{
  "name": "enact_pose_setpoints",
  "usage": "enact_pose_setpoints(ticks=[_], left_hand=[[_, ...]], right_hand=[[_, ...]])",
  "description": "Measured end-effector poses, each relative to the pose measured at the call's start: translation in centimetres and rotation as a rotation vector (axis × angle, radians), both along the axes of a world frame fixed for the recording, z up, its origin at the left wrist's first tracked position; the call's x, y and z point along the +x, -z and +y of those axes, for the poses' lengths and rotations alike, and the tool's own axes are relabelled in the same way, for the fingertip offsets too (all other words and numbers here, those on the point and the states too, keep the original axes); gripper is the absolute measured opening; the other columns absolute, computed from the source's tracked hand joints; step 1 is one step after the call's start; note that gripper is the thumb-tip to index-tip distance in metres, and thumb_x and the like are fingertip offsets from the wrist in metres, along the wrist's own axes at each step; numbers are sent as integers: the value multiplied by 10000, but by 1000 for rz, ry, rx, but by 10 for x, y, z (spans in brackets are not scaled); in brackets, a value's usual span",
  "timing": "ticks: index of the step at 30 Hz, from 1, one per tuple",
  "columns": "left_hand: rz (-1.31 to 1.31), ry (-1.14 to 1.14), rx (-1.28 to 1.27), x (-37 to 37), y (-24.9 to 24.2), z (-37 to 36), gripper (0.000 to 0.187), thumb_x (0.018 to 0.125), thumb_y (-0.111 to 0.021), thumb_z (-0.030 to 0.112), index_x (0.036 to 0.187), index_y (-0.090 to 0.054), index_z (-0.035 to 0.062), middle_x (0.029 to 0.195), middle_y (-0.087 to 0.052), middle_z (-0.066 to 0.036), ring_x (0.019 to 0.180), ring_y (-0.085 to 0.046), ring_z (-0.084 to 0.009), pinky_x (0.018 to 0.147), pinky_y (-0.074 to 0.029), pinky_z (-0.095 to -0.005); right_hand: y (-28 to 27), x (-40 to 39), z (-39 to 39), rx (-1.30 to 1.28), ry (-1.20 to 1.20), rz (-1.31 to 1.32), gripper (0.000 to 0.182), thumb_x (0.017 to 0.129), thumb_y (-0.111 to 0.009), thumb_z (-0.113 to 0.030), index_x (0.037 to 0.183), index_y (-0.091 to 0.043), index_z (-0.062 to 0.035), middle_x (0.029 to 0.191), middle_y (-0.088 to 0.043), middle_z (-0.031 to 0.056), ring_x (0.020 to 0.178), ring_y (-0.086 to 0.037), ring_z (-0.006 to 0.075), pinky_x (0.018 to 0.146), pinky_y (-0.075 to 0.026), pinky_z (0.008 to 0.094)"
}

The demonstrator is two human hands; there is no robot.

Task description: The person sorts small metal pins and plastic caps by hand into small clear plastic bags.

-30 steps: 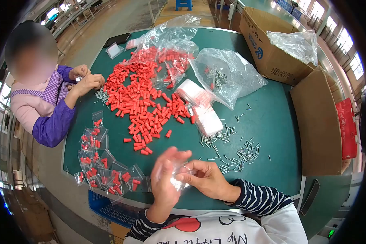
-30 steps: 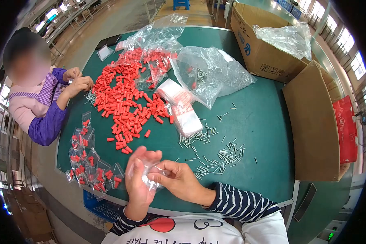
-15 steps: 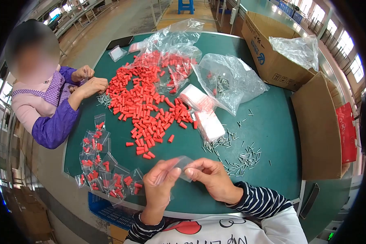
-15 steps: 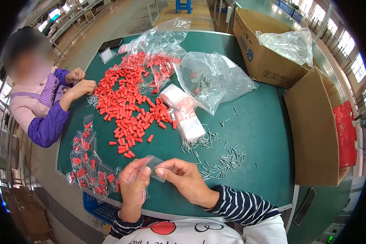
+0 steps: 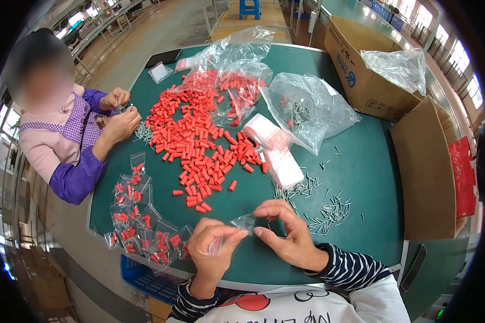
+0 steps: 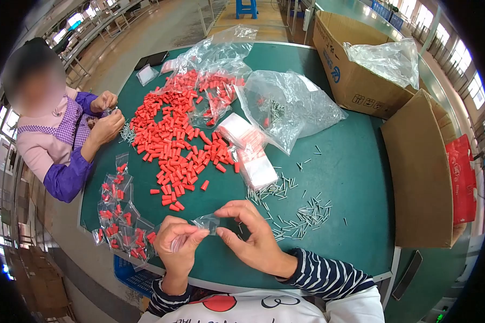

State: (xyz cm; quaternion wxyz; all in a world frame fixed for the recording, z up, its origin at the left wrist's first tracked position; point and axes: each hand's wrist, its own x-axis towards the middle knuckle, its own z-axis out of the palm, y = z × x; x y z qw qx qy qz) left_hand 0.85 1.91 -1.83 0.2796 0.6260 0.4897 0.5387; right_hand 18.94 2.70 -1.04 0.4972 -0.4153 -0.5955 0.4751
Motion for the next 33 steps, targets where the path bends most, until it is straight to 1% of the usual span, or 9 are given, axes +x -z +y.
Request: enact_pose_setpoints(ticks=[2, 5, 8, 11, 14, 17, 23, 29, 33], left_hand=[[-2, -12, -16, 2, 0, 0, 279, 664, -875, -5, 788, -628, 38, 779, -535, -20, 657, -496, -90, 564, -412, -235], [78, -15, 4, 2, -1, 0, 326, 642, -893, 15, 770, -596, 55, 753, -509, -12, 629, -465, -84, 533, -383, -238], [127, 2, 41, 1, -1, 0, 367, 614, -911, 34, 753, -574, 71, 749, -511, -16, 618, -456, -85, 521, -359, -237], [136, 25, 50, 2, 2, 0, 383, 607, -914, 47, 739, -556, 81, 746, -510, -27, 613, -453, -98, 515, -349, -243], [180, 68, 48, 3, 1, -1, 371, 610, -896, 30, 729, -547, 76, 740, -527, -65, 616, -524, -192, 523, -421, -307], [160, 115, 45, 4, 4, -2, 361, 611, -860, -13, 723, -530, 84, 745, -518, -53, 618, -485, -146, 531, -386, -268], [158, 167, 6, 7, 3, -3, 335, 596, -835, -31, 763, -561, 66, 781, -556, -80, 671, -548, -193, 588, -439, -295], [115, 253, -95, 9, -15, -1, 237, 672, -785, -22, 853, -635, 13, 864, -610, -93, 748, -594, -181, 637, -459, -273], [132, 168, -134, 11, -6, -4, 115, 753, -713, -25, 822, -623, -10, 866, -601, -85, 745, -572, -146, 639, -446, -255]], right_hand=[[3, 3, 2, 68, -41, -50, 287, 833, -714, -27, 1113, -655, -40, 1087, -573, 98, 1034, -557, 201, 889, -435, 309], [-3, 5, 1, 62, -56, -59, 258, 821, -712, -20, 1076, -681, -46, 1045, -578, 97, 992, -563, 214, 877, -433, 324], [-9, 9, 3, 92, -75, -110, 198, 840, -718, -44, 1038, -712, -34, 1003, -607, 85, 954, -560, 190, 855, -432, 310], [-12, 10, 5, 140, -109, -194, 222, 816, -731, -102, 1037, -724, -80, 918, -593, 69, 926, -561, 217, 832, -413, 334], [-15, 11, 5, 154, -124, -251, 199, 811, -741, -146, 1004, -737, -96, 892, -599, 53, 895, -561, 218, 811, -406, 343], [-12, 15, 7, 220, -174, -307, 170, 795, -746, -157, 955, -742, -99, 894, -606, 46, 878, -568, 225, 793, -407, 352], [-13, 18, 4, 211, -141, -339, 98, 771, -731, -139, 857, -719, -94, 888, -601, 44, 881, -578, 225, 777, -407, 359], [-10, 24, 6, 260, -82, -362, 91, 756, -723, -122, 834, -693, -85, 885, -593, 48, 867, -574, 229, 757, -405, 354], [-7, 24, 3, 277, -73, -350, 101, 752, -724, -99, 843, -689, -74, 882, -591, 58, 868, -575, 231, 749, -413, 351]])
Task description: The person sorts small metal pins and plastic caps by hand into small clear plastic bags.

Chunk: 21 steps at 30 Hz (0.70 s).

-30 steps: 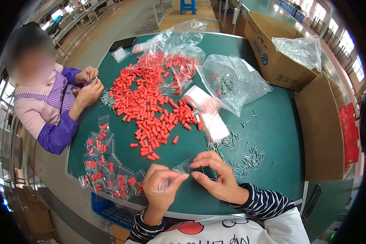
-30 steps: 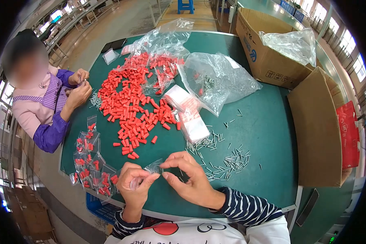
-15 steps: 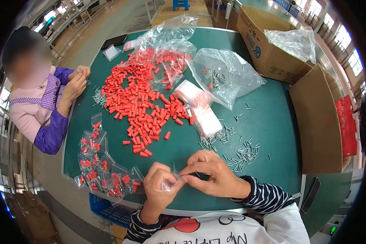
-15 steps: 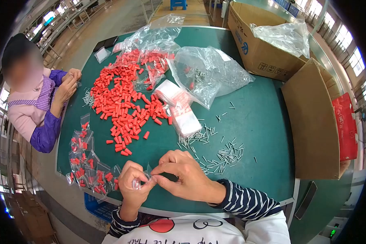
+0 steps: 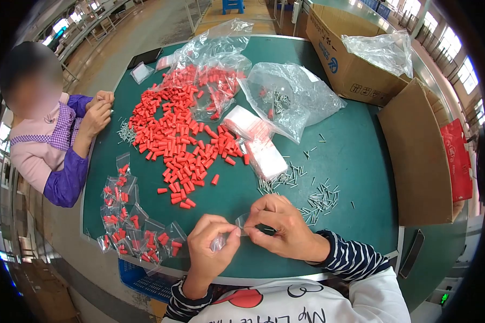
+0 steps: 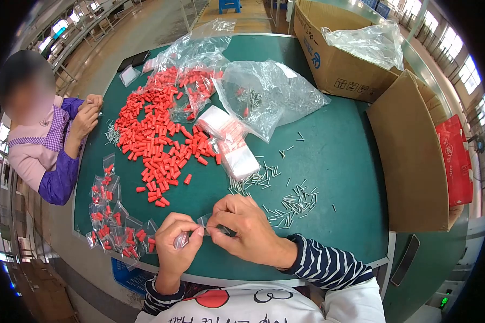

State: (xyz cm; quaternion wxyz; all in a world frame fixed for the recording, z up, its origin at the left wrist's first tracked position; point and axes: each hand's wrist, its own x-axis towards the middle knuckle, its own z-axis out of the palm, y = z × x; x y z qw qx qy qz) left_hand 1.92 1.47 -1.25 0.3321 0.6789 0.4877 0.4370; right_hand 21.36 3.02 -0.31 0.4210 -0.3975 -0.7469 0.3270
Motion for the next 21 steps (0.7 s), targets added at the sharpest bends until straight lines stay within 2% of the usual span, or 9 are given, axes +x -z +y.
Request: enact_pose_setpoints(ticks=[2, 5, 8, 11, 14, 17, 20, 21], left_hand=[[8, -49, 5, -1, -2, -1, 84, 771, -694, -29, 808, -620, -13, 855, -589, -80, 737, -561, -134, 637, -443, -250], [-74, -81, -41, -5, 1, 0, 109, 767, -699, -25, 829, -612, -7, 857, -569, -69, 737, -548, -128, 637, -442, -252], [-138, -20, -16, -8, 9, 1, 242, 729, -778, 6, 930, -643, 0, 888, -560, -59, 766, -547, -129, 665, -452, -254], [-124, 106, -39, 2, -10, 2, 453, 692, -856, 80, 1097, -663, 17, 922, -560, -56, 804, -549, -137, 703, -460, -260], [11, 228, -83, -7, -4, 3, 621, 639, -906, 132, 1201, -659, 36, 937, -569, -52, 824, -549, -141, 730, -467, -267], [-65, 304, -75, -15, 13, 3, 631, 624, -912, 114, 1200, -665, 36, 967, -583, -54, 825, -549, -136, 728, -469, -271], [-140, 360, -246, -15, 1, 3, 589, 610, -914, 96, 1150, -685, 37, 948, -596, -51, 814, -549, -130, 717, -468, -266], [-133, 388, -229, -15, 3, 3, 580, 610, -915, 96, 1141, -689, 40, 931, -596, -48, 806, -550, -128, 704, -465, -262]], right_hand=[[2, -1, -1, 4, 17, 28, 103, 754, -723, -81, 850, -688, -67, 881, -589, 69, 876, -579, 232, 736, -424, 343], [1, -5, -6, -179, 35, 181, 87, 783, -713, -61, 865, -688, -54, 884, -592, 76, 883, -584, 214, 724, -450, 323], [3, -5, -9, -290, 39, 265, 63, 816, -699, -56, 875, -684, -40, 886, -605, 69, 888, -584, 185, 723, -466, 293], [5, -1, -13, -416, 33, 259, 64, 829, -701, -66, 881, -686, -32, 878, -616, 53, 885, -578, 157, 730, -468, 282], [4, 1, -18, -517, -45, 297, 81, 834, -729, -54, 909, -701, -43, 961, -601, 56, 897, -560, 133, 766, -449, 274], [1, 3, -23, -546, -55, 293, 79, 835, -728, -53, 910, -705, -44, 972, -601, 54, 899, -556, 123, 763, -448, 271], [3, 5, -30, -559, -67, 299, 77, 851, -699, -79, 920, -706, -45, 963, -595, 34, 877, -550, 114, 717, -447, 250], [2, 5, -32, -576, -73, 306, 81, 851, -699, -78, 925, -708, -46, 963, -595, 35, 876, -548, 111, 717, -446, 248]])
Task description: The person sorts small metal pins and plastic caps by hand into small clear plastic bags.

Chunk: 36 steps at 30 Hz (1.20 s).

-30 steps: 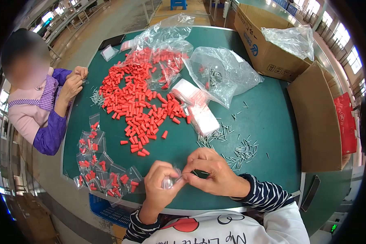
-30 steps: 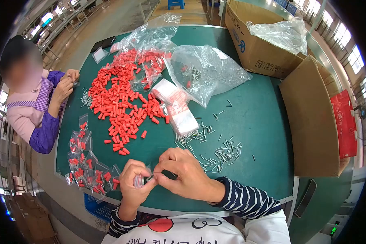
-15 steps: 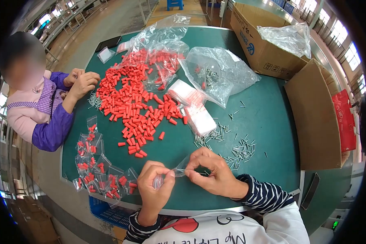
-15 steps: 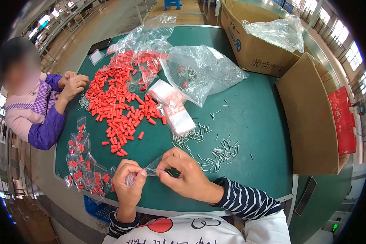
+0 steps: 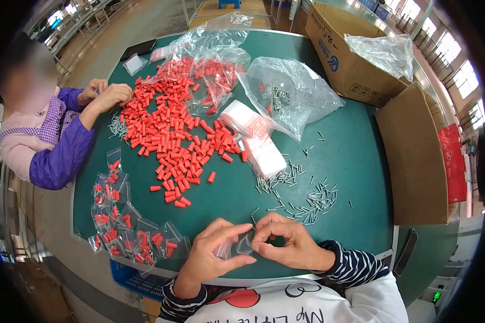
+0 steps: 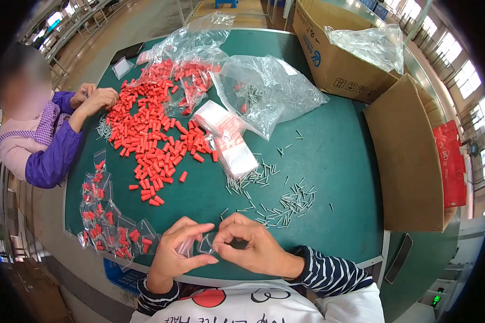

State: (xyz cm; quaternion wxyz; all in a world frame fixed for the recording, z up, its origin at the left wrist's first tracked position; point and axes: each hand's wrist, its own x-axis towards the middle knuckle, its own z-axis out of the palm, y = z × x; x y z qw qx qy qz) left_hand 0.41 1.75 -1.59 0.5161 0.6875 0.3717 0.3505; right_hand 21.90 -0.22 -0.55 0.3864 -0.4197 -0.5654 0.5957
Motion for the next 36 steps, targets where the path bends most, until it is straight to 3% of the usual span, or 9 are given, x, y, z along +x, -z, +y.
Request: enact_pose_setpoints(ticks=[8, 11, 14, 15, 17, 20, 26, 29, 36], left_hand=[[-33, 3, 72, 4, 9, -10, 401, 646, -881, 98, 997, -691, 75, 855, -612, -67, 726, -616, -189, 626, -502, -304], [-50, -2, 150, 6, 11, -9, 379, 608, -883, 46, 918, -665, 52, 840, -583, -42, 699, -548, -117, 604, -442, -243], [-13, -128, 78, 5, 11, -11, 364, 663, -872, 94, 951, -652, 69, 850, -614, -79, 707, -611, -203, 612, -503, -304], [3, -141, 109, 5, 10, -12, 370, 664, -872, 96, 959, -649, 69, 852, -615, -81, 706, -610, -204, 613, -504, -305], [36, -164, 175, 5, 7, -9, 384, 667, -872, 100, 973, -642, 70, 855, -617, -84, 704, -609, -206, 614, -506, -308], [38, -173, 208, 5, 10, -8, 392, 668, -875, 106, 979, -640, 67, 862, -621, -86, 713, -613, -203, 614, -507, -309], [33, -175, 200, 6, 12, -9, 403, 665, -877, 114, 990, -645, 62, 865, -625, -85, 726, -621, -208, 619, -507, -308], [27, -186, 209, 6, 10, -8, 405, 665, -876, 112, 996, -648, 61, 867, -625, -85, 725, -620, -209, 620, -506, -309], [-2, -204, 165, 8, 13, -10, 406, 634, -881, 78, 970, -655, 51, 887, -598, -58, 741, -553, -143, 648, -459, -263]], right_hand=[[-6, 4, -16, -79, -25, -46, 100, 855, -707, -91, 946, -717, -53, 988, -601, 41, 875, -551, 118, 733, -451, 258], [-11, 5, -12, -25, -34, -66, 102, 855, -714, -106, 940, -715, -51, 947, -626, 51, 866, -583, 147, 726, -475, 290], [-18, 25, 18, 315, 39, -403, 88, 846, -720, -60, 921, -702, -17, 889, -639, 76, 812, -602, 161, 709, -477, 281], [-16, 29, 27, 322, 151, -564, 111, 826, -721, -110, 902, -700, -33, 831, -645, 106, 760, -633, 269, 658, -505, 356], [-7, 38, 44, 426, 165, -861, 120, 805, -727, -124, 864, -686, -28, 822, -645, 109, 730, -633, 301, 631, -502, 389], [5, 41, 59, 510, 129, -996, 132, 793, -731, -148, 827, -678, -32, 803, -646, 109, 725, -638, 314, 620, -500, 418], [-2, 48, 75, 378, -47, -970, 147, 800, -716, -176, 819, -681, -35, 803, -656, 121, 744, -650, 319, 638, -507, 421], [-3, 58, 73, 401, -73, -963, 150, 795, -736, -176, 847, -701, -40, 815, -672, 110, 673, -646, 277, 615, -506, 372], [-10, 56, 60, 519, -145, -1016, 134, 788, -722, -167, 860, -692, -59, 764, -639, 92, 661, -633, 275, 599, -504, 377]])
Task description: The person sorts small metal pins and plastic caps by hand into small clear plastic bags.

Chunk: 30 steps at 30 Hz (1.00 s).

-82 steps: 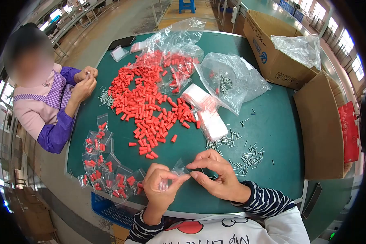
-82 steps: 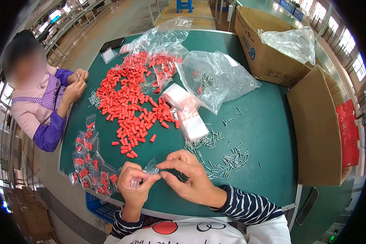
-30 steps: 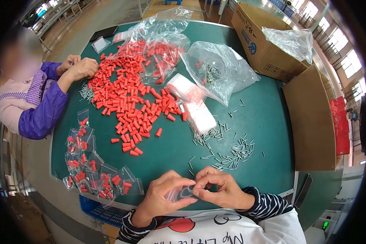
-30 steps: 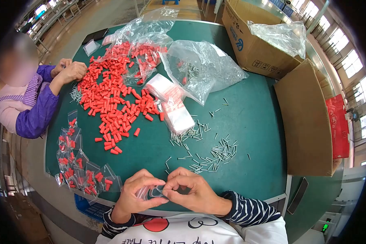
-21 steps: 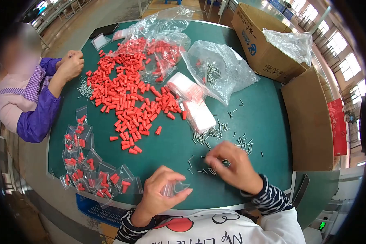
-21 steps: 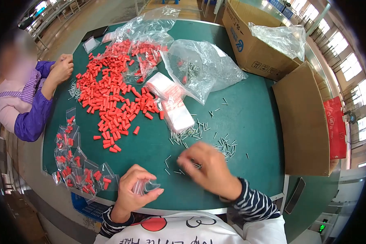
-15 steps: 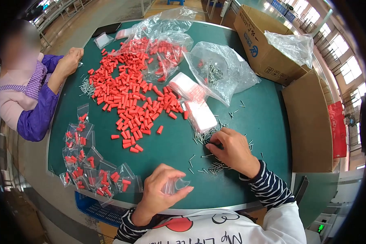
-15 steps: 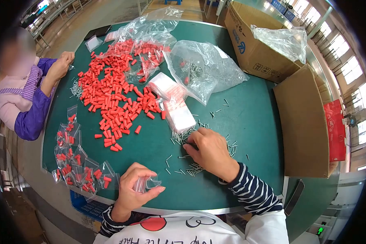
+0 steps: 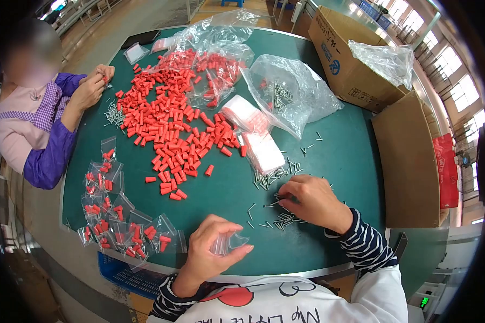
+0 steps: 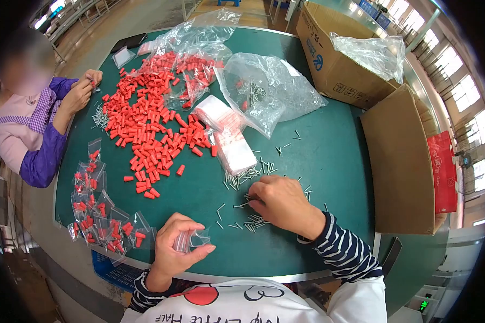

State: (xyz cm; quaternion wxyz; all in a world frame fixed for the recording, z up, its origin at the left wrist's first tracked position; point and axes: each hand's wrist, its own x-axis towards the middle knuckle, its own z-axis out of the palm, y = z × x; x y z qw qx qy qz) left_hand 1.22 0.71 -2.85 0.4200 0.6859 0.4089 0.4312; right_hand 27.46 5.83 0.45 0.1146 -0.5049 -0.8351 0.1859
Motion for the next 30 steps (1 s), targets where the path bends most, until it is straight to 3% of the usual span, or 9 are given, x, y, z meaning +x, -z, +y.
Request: enact_pose_setpoints(ticks=[8, 11, 14, 17, 18, 21, 23, 26, 30], left_hand=[[-3, -38, 13, -1, -2, 0, 415, 621, -876, 57, 969, -651, 40, 892, -600, -62, 753, -555, -147, 663, -466, -264], [-14, -58, 6, -3, 0, -1, 424, 626, -872, 51, 984, -647, 38, 901, -598, -61, 768, -556, -145, 680, -467, -264], [-47, -79, -37, -8, 6, -3, 443, 636, -872, 51, 1015, -642, 36, 926, -591, -54, 793, -558, -138, 699, -467, -262], [-77, -100, -56, -10, 7, -2, 462, 646, -873, 50, 1043, -638, 34, 954, -582, -47, 820, -557, -131, 715, -467, -262], [-73, -103, -55, -10, 7, -2, 466, 648, -873, 52, 1049, -637, 34, 958, -581, -47, 824, -558, -131, 717, -468, -262], [-78, -114, -41, -9, 6, 0, 467, 650, -876, 61, 1053, -641, 37, 951, -588, -50, 811, -569, -139, 707, -479, -269], [-103, -142, -18, -8, 7, 2, 456, 644, -881, 76, 1038, -653, 45, 918, -605, -56, 771, -590, -155, 681, -498, -279], [-82, -147, -31, -10, 9, 1, 494, 640, -880, 65, 1064, -629, 29, 969, -595, -60, 847, -583, -153, 735, -491, -285], [-14, -169, 36, -11, 12, 3, 487, 625, -888, 84, 1036, -632, 32, 927, -601, -62, 823, -592, -164, 721, -499, -294]], right_hand=[[2, -21, 3, 48, -107, -245, 133, 723, -647, -140, 741, -601, -16, 740, -624, 125, 714, -653, 307, 614, -519, 429], [2, -18, 6, -32, -105, -162, 133, 711, -649, -142, 753, -613, -21, 746, -634, 120, 699, -648, 314, 608, -516, 433], [10, -13, 4, -79, -71, 107, 130, 713, -683, -117, 789, -635, -23, 740, -629, 102, 660, -640, 262, 574, -505, 394], [10, -27, -4, -294, 6, 527, 146, 719, -735, -87, 829, -659, -28, 726, -608, 67, 630, -611, 181, 550, -485, 329], [4, -34, -6, -331, 25, 606, 129, 752, -745, -62, 847, -667, -25, 701, -560, 34, 612, -543, 112, 540, -437, 266], [-4, -53, -7, -293, -74, 754, 107, 765, -736, -23, 859, -685, -30, 738, -586, 16, 621, -519, 81, 536, -401, 226], [-8, -62, -8, -340, -132, 813, 136, 770, -735, -16, 903, -707, -31, 799, -592, 11, 650, -510, 83, 559, -399, 222], [-12, -72, -11, -400, -187, 849, 166, 787, -736, -8, 950, -725, -36, 847, -604, 24, 699, -531, 93, 582, -418, 231], [-16, -81, -5, -310, -173, 779, 177, 809, -733, -16, 984, -714, -38, 902, -624, 48, 769, -577, 141, 626, -462, 264]])
